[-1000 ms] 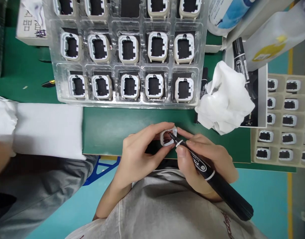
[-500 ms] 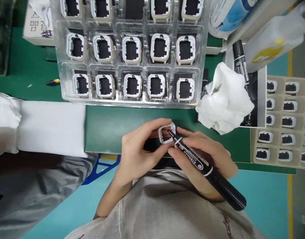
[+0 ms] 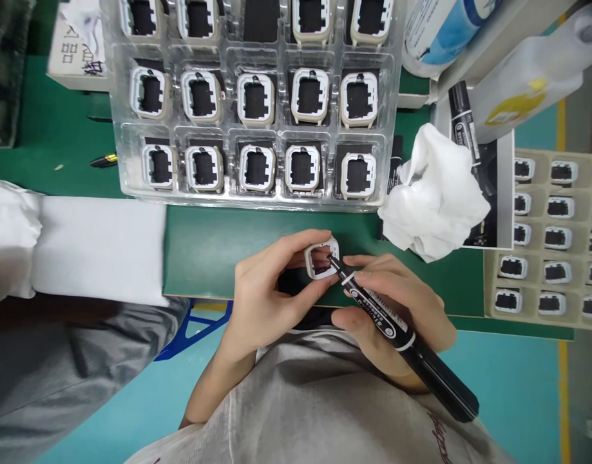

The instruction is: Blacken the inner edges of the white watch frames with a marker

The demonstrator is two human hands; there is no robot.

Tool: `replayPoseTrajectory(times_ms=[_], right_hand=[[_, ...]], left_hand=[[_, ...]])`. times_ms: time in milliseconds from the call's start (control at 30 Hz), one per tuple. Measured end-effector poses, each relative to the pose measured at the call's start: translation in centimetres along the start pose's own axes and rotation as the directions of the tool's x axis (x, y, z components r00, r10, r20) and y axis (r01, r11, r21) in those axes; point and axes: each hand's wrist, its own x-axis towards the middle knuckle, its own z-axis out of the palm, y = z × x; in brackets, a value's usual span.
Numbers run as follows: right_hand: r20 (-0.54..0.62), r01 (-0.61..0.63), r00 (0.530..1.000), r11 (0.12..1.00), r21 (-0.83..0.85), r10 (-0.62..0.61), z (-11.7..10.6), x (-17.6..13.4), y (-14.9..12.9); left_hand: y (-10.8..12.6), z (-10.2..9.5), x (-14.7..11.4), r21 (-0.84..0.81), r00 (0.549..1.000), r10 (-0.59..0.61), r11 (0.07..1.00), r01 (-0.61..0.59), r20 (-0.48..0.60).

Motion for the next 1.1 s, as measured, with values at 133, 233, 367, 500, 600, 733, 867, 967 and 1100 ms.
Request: replayPoseTrajectory(times_ms=[133, 233, 367, 500, 600, 733, 867, 967, 1100], right_hand=[[0.003, -0.013, 1.000, 1.000, -0.019, 0.013, 0.1, -0.2, -0.1], [-0.032, -0.076, 0.997, 0.997, -0.033, 0.075, 0.6, -0.2, -0.5], [-0.110, -0.077, 0.991, 0.997, -0.018, 0.074, 1.3, -0.2, -0.6], [-0.104, -0.042, 0.994, 0.997, -0.065, 0.036, 1.5, 0.0, -0.5], [-0.098, -0.043, 0.995, 0.996, -0.084, 0.035, 1.4, 0.0, -0.6], [-0.084, -0.036, 0.996, 0.992, -0.122, 0.026, 1.3, -0.2, -0.7], [-0.082, -0.034, 0.996, 0.989, -0.143, 0.023, 1.3, -0.1, -0.8], [-0.088, -0.031, 0.996, 0.989, -0.147, 0.018, 1.2, -0.1, -0.7], [-0.086, -0.027, 0.996, 0.988, -0.150, 0.014, 1.2, -0.2, -0.7]], left_hand=[[0.0, 0.0, 0.1, -0.020, 1.000, 0.006, 1.000, -0.006, 0.003], [-0.1, 0.0, 0.1, -0.040, 1.000, 0.028, 0.999, -0.028, 0.005], [-0.4, -0.1, -0.1, -0.005, 0.999, 0.029, 1.000, -0.029, 0.018], [-0.4, -0.1, -0.2, 0.036, 0.999, 0.023, 0.999, -0.024, 0.033], [-0.2, -0.1, -0.2, 0.062, 0.998, 0.022, 0.998, -0.025, 0.053], [-0.1, -0.1, -0.2, 0.083, 0.998, 0.028, 0.996, -0.033, 0.059], [-0.2, -0.2, -0.3, 0.114, 0.997, 0.037, 0.992, -0.046, 0.073], [-0.2, -0.2, -0.4, 0.131, 0.997, 0.033, 0.990, -0.042, 0.075], [-0.1, -0.2, -0.4, 0.136, 0.997, 0.031, 0.990, -0.041, 0.070]])
